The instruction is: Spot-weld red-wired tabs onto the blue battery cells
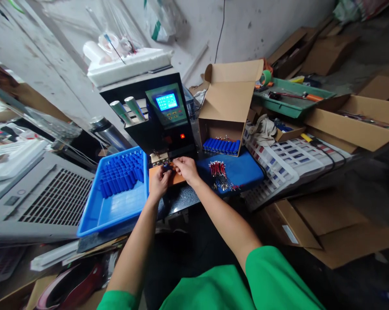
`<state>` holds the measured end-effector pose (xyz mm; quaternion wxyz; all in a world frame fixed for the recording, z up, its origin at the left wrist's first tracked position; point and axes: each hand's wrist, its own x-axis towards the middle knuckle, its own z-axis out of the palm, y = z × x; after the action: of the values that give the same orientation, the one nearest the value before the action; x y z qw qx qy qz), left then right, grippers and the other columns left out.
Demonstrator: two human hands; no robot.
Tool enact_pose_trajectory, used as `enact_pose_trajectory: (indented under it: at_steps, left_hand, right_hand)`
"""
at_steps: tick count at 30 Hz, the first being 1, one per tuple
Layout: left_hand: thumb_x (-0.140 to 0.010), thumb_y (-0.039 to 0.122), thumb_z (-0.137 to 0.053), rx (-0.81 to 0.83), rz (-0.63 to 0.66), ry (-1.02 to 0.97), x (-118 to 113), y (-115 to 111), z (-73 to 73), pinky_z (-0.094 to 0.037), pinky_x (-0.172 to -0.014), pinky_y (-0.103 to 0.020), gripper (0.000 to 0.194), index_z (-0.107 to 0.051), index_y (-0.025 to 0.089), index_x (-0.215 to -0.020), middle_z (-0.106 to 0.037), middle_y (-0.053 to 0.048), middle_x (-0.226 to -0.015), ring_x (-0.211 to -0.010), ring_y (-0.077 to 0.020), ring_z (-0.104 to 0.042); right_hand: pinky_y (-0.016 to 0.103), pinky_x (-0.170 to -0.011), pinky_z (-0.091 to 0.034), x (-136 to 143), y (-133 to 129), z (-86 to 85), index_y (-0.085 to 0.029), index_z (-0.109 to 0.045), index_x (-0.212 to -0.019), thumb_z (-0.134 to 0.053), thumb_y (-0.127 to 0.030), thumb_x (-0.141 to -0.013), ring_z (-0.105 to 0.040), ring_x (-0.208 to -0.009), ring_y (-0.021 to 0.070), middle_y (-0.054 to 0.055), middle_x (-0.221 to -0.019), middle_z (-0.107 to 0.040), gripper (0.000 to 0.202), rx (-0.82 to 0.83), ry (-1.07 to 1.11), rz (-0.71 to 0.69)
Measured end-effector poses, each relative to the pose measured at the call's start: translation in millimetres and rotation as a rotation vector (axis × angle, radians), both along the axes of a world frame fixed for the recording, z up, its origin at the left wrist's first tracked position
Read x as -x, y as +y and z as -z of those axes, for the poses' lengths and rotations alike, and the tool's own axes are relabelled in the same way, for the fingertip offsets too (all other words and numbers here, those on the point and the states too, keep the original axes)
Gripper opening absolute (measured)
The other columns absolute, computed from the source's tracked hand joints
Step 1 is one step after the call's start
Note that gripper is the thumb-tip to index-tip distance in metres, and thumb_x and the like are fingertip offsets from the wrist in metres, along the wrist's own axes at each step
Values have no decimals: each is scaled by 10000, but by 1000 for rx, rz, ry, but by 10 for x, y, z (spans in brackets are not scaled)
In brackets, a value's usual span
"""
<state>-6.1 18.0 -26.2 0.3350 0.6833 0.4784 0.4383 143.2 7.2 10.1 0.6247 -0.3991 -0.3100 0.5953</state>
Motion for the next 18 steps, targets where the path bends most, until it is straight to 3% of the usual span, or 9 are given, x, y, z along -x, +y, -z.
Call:
enact_pose_trajectory:
  at_steps: [4,16,18]
  left_hand:
    - [-904,359,-548,-5,1,2,-1,2,22,-508,-969,-341,330,-654,185,-1163,-729,-89,-1126,-1048,-213,-681]
    - [-919,340,-544,-5,-1,33,-3,-47,-13,-525,-882,-321,293,-667,176,-1128,-735,-67,-966,-914,-210,-694]
    - [-916,334,-553,-10,-11,38,2,-48,-10,-526,-878,-321,289,-670,176,-1128,-735,-67,-952,-909,-212,-695]
  right_hand:
    - [171,-416,-283,36,40,25,-172,-598,-693,-770,-364,-696,-451,-485,60,-33,-579,-551,258,-8,-56,17]
    - [204,-453,-322,193,87,155,-206,-556,-711,-701,-385,-739,-437,-477,84,-57,-549,-510,231,-97,-162,19]
    - [205,-474,-339,185,97,163,-214,-550,-727,-693,-415,-751,-462,-499,94,-59,-557,-516,248,-79,-227,-47]
